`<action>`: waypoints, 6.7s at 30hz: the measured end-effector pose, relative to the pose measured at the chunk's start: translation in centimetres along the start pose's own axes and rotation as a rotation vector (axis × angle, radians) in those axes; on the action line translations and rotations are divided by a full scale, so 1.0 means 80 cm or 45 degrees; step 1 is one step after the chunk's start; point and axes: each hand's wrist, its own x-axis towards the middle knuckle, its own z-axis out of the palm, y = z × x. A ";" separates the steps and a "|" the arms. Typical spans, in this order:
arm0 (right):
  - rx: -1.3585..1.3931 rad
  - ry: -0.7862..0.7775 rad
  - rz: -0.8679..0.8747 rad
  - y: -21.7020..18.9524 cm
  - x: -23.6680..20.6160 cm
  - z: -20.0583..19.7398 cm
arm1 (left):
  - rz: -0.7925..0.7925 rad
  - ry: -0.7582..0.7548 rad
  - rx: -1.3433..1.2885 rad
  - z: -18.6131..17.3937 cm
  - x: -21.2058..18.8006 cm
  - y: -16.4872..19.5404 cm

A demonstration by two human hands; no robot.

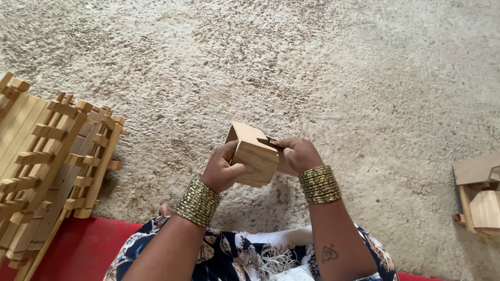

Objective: The person assembles a small wooden chair by inserting dowels and slats into the frame. They then assemble a small wooden box by fitting together pre-cut pieces.

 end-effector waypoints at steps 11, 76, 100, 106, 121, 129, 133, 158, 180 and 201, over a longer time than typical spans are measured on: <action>-0.320 -0.085 0.494 -0.015 -0.005 -0.024 | -0.043 0.002 0.178 0.003 -0.001 0.009; 0.085 -0.145 0.374 0.040 -0.028 -0.046 | 0.024 -0.083 0.468 0.026 -0.005 0.023; -0.079 0.005 -0.300 -0.016 -0.042 0.003 | 0.011 -0.064 0.468 0.022 -0.005 0.019; 0.023 -0.033 -0.026 0.039 -0.022 -0.013 | 0.064 -0.108 0.424 0.024 -0.011 0.023; -0.002 -0.007 -0.074 0.029 -0.025 -0.010 | 0.010 -0.216 0.532 0.030 -0.018 0.037; -0.394 -0.108 0.239 0.031 -0.031 -0.024 | 0.026 -0.206 0.448 0.024 -0.012 0.029; 0.423 0.004 -0.199 -0.006 -0.044 -0.009 | -0.013 -0.212 0.489 0.027 -0.017 0.029; 0.473 -0.166 -1.236 -0.045 -0.063 0.025 | -0.291 -0.441 0.702 0.028 -0.029 0.044; 0.477 -0.238 -1.250 -0.070 -0.074 -0.005 | 0.018 -0.551 1.135 0.040 -0.028 0.030; 0.618 -0.141 -1.266 -0.071 -0.076 -0.001 | -0.122 -0.145 0.637 0.024 -0.013 0.035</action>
